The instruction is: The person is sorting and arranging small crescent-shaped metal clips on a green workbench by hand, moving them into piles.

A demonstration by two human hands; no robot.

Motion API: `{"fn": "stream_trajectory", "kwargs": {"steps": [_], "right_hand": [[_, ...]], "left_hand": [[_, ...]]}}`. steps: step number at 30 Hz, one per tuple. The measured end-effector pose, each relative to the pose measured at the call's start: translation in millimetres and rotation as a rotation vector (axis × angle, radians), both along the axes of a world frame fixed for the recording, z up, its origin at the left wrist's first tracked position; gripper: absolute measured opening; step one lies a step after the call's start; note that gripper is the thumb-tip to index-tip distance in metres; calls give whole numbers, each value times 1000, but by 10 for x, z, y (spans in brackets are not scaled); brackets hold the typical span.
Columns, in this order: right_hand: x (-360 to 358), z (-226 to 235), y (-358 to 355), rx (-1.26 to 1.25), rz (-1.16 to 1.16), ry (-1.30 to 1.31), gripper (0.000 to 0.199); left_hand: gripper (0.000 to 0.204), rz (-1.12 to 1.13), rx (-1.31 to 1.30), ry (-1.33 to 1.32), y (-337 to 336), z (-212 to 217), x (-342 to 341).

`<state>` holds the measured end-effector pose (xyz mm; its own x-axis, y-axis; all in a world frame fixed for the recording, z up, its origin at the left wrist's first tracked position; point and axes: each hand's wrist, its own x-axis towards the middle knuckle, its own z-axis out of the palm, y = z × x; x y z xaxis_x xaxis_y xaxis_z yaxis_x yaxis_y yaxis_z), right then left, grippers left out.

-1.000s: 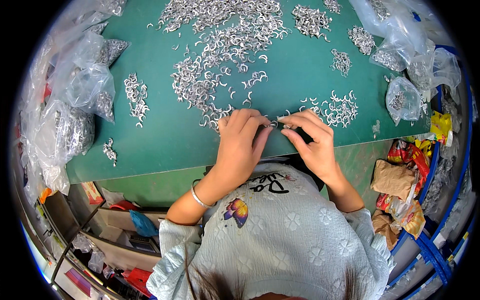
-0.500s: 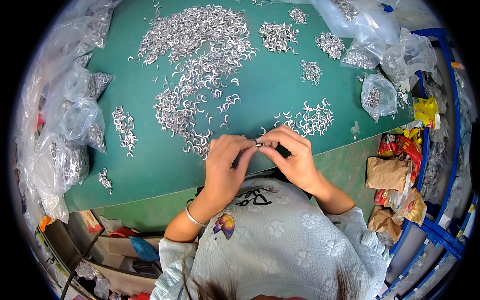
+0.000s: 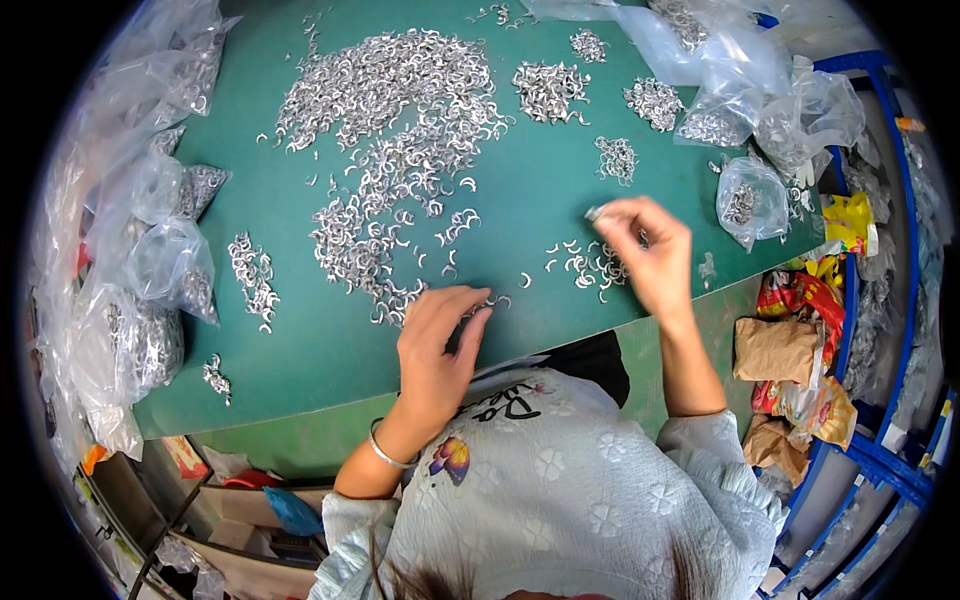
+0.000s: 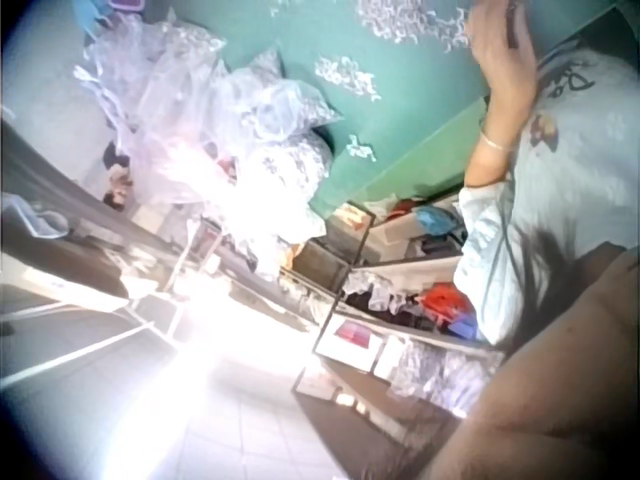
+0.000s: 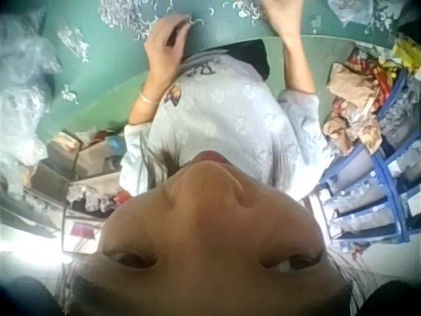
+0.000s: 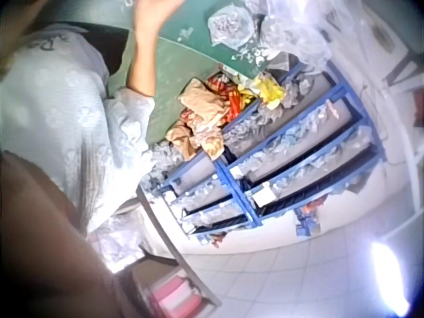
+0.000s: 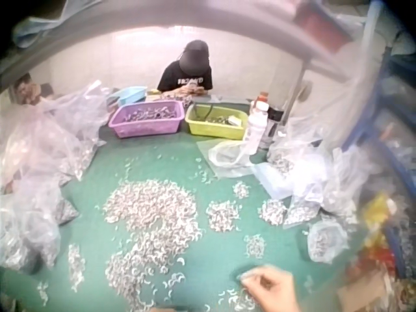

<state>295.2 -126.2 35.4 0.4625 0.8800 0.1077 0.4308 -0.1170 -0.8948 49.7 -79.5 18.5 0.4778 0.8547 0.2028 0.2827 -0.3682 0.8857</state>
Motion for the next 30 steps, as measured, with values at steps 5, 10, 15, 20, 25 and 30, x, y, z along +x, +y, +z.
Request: {"fn": "stream_trajectory", "kwargs": {"steps": [5, 10, 15, 20, 25, 30], "right_hand": [[449, -57, 102, 36, -124, 150, 9], [388, -35, 96, 112, -95, 93, 10], [300, -33, 81, 119, -84, 88, 9], [197, 124, 100, 199, 1, -370, 11], [225, 52, 109, 403, 72, -618, 21], [233, 71, 101, 491, 161, -812, 29]], "left_hand": [[22, 8, -11, 45, -13, -1, -58], [22, 13, -23, 58, -20, -9, -61], [23, 2, -25, 46, -4, 4, -48], [22, -5, -13, 64, 4, 26, -41], [24, -14, -39, 57, -14, -8, -52], [24, -13, -36, 53, -15, -13, -55]]}}
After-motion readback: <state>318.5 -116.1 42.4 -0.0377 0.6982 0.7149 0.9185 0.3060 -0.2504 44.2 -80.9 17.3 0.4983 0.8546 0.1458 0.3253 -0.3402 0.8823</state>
